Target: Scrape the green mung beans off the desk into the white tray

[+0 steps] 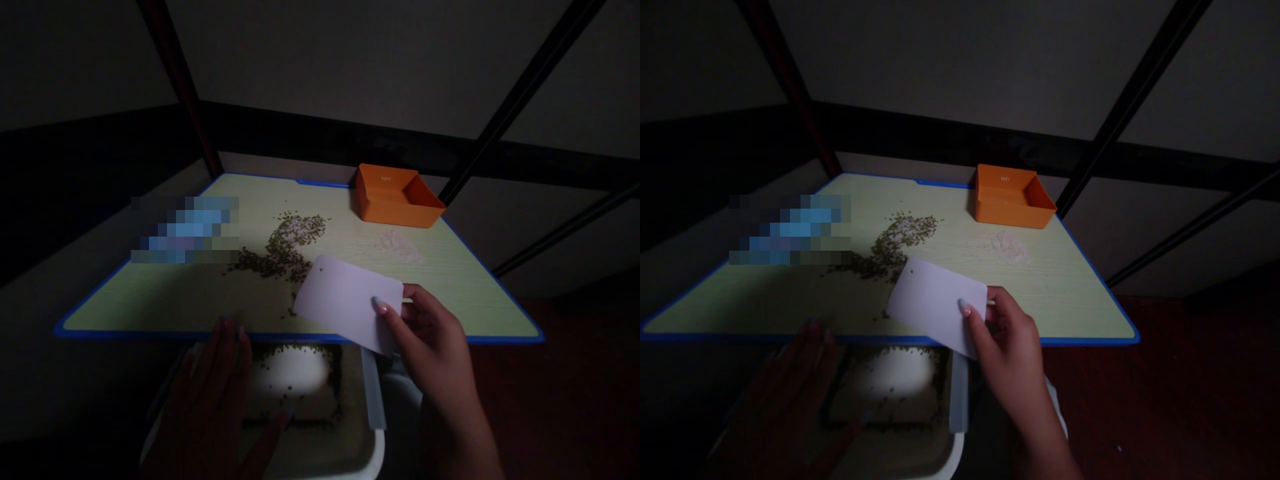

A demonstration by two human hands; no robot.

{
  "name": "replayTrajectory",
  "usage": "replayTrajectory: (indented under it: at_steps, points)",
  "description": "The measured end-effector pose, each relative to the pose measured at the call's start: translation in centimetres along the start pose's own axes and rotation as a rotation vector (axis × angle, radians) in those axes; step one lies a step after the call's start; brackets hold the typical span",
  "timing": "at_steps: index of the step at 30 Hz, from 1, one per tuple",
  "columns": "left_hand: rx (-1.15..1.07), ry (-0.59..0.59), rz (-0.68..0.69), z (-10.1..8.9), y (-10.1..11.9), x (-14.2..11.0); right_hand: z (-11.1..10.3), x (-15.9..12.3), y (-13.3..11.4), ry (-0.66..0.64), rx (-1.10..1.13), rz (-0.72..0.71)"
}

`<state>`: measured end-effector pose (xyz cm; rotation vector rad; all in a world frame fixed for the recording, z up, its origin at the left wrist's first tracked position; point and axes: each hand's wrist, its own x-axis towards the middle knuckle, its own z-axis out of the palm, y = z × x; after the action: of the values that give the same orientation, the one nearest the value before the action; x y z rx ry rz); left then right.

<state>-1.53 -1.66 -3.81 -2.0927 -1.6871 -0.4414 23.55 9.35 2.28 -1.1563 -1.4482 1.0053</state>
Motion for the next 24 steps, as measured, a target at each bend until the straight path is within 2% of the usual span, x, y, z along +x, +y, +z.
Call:
replayTrajectory:
  at_steps: [7,11,17,21,23,24]
  points:
    - [-0.013,-0.009,0.019,-0.5,0.2,0.5,0.0,-0.2,-0.3,-0.084,0.070,0.013]
    - [-0.033,-0.011,0.015,-0.3,0.2,0.4,-0.3,0.0,-0.6,-0.037,0.059,0.019]
    - [0.036,0.027,0.027,0.0,-0.4,0.0,0.2,0.3,-0.3,0.000,-0.040,-0.051]
    - [0.095,-0.044,0.047,-0.1,-0.7,-0.4,0.8,0.4,0.0,0.017,-0.062,-0.051]
    - [0.100,-0.031,0.038,-0.2,-0.7,-0.3,1.0,0.4,0.0,0.027,-0.061,-0.042]
    - [0.096,0.017,0.038,-0.3,-0.6,-0.2,1.0,0.5,-0.1,0.033,-0.059,-0.039]
